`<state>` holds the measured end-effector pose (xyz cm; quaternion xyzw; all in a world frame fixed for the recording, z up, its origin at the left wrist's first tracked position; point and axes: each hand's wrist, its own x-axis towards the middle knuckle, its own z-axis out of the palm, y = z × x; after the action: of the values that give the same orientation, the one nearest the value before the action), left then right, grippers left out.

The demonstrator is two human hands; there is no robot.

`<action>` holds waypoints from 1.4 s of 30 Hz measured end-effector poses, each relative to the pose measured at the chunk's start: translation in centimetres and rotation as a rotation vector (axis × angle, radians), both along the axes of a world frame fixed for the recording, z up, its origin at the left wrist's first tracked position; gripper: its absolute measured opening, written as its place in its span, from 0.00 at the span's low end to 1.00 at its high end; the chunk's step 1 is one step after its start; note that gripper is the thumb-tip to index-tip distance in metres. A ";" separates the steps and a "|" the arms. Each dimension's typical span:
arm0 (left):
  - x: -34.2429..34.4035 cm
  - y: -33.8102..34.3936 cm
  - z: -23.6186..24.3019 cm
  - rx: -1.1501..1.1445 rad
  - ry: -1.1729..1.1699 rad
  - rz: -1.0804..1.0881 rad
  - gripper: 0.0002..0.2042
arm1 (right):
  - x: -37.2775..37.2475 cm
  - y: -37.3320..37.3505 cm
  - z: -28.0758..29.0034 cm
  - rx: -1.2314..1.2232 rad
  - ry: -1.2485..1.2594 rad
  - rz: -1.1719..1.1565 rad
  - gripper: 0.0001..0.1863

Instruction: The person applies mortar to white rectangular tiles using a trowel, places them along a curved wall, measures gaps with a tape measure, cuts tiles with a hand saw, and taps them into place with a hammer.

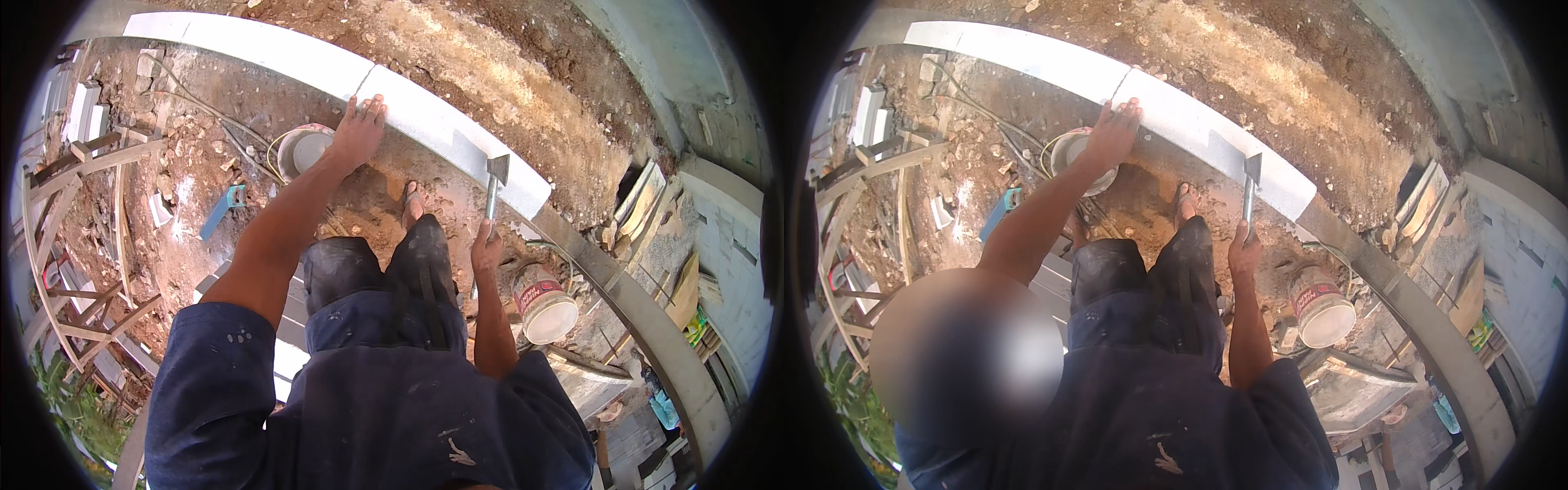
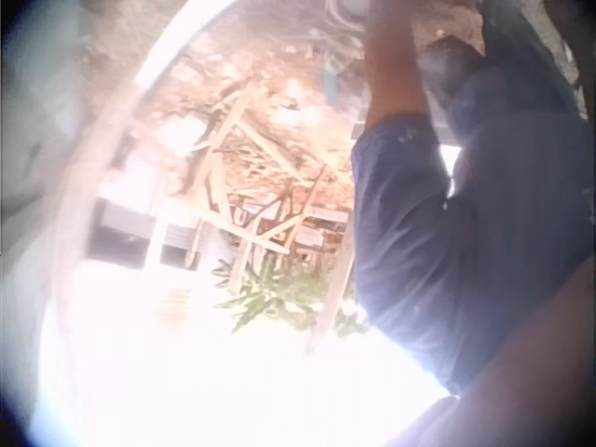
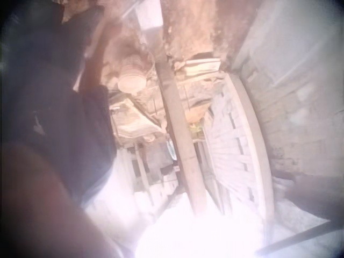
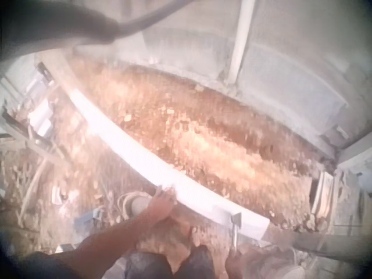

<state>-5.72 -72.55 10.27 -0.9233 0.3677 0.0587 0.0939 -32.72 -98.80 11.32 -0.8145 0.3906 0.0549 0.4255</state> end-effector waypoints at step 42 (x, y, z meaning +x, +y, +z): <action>-17.2 29.2 -31.9 -0.701 0.391 1.955 0.32 | 3.2 12.6 1.3 -0.576 1.119 1.341 0.31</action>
<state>-22.91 -43.33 -21.59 -0.7677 -0.5309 0.1471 -0.3272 -29.50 -86.23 12.59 -0.7995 -0.0161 0.5770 -0.1660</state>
